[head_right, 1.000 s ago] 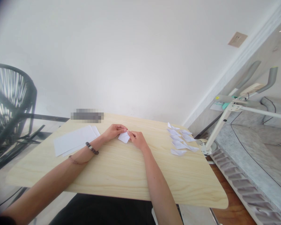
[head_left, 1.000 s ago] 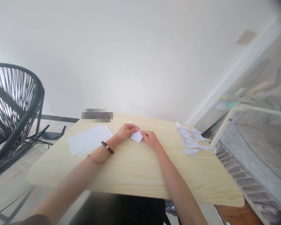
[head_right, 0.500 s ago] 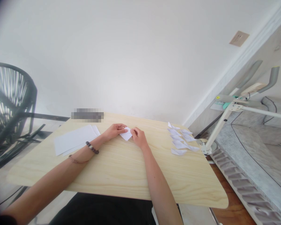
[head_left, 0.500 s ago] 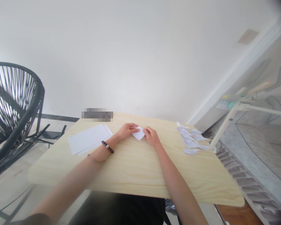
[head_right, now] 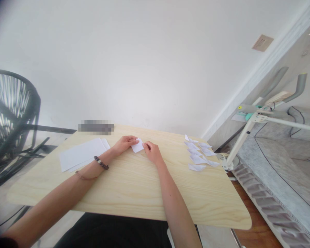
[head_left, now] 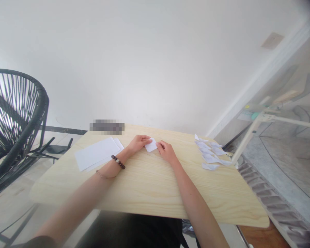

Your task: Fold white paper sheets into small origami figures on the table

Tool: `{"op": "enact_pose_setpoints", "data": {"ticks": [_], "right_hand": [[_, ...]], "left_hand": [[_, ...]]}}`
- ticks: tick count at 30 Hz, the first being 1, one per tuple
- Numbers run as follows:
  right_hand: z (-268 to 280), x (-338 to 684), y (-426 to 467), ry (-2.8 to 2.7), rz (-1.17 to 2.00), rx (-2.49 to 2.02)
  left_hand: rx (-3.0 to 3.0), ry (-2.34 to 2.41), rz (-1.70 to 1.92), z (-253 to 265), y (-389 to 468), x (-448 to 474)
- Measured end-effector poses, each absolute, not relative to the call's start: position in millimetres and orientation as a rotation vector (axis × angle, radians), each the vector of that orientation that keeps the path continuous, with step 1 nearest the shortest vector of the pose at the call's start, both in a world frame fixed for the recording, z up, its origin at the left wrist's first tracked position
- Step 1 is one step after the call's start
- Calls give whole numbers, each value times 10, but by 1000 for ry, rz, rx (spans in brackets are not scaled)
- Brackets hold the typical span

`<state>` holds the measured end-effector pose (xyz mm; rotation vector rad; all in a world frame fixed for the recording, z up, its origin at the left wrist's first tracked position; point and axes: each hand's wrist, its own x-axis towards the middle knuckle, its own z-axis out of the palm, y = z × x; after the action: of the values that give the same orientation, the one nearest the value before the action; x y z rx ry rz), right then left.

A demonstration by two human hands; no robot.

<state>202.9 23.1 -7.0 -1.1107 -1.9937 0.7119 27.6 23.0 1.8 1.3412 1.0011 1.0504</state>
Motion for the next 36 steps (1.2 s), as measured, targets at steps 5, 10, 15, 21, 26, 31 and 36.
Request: {"op": "enact_pose_setpoints", "data": {"ticks": [5, 10, 15, 21, 26, 31, 36], "right_hand": [[-97, 2024, 252, -1965, 716, -1142], [-100, 2020, 256, -1948, 709, -1143], [-90, 2020, 250, -1961, 695, -1140], [-87, 2018, 248, -1965, 696, -1151], [-89, 2017, 244, -1971, 691, -1161], [-89, 2004, 249, -1970, 676, -1153], [-85, 1997, 258, -1967, 672, -1147]], "left_hand": [[1351, 1021, 1042, 24, 234, 288], [1393, 1017, 1043, -1, 244, 282], [1443, 1047, 1020, -28, 255, 271], [1470, 1057, 1022, -42, 266, 267], [1500, 1061, 1023, -42, 264, 270], [1508, 1069, 1014, -14, 248, 274], [1534, 1073, 1000, 34, 220, 272]]}}
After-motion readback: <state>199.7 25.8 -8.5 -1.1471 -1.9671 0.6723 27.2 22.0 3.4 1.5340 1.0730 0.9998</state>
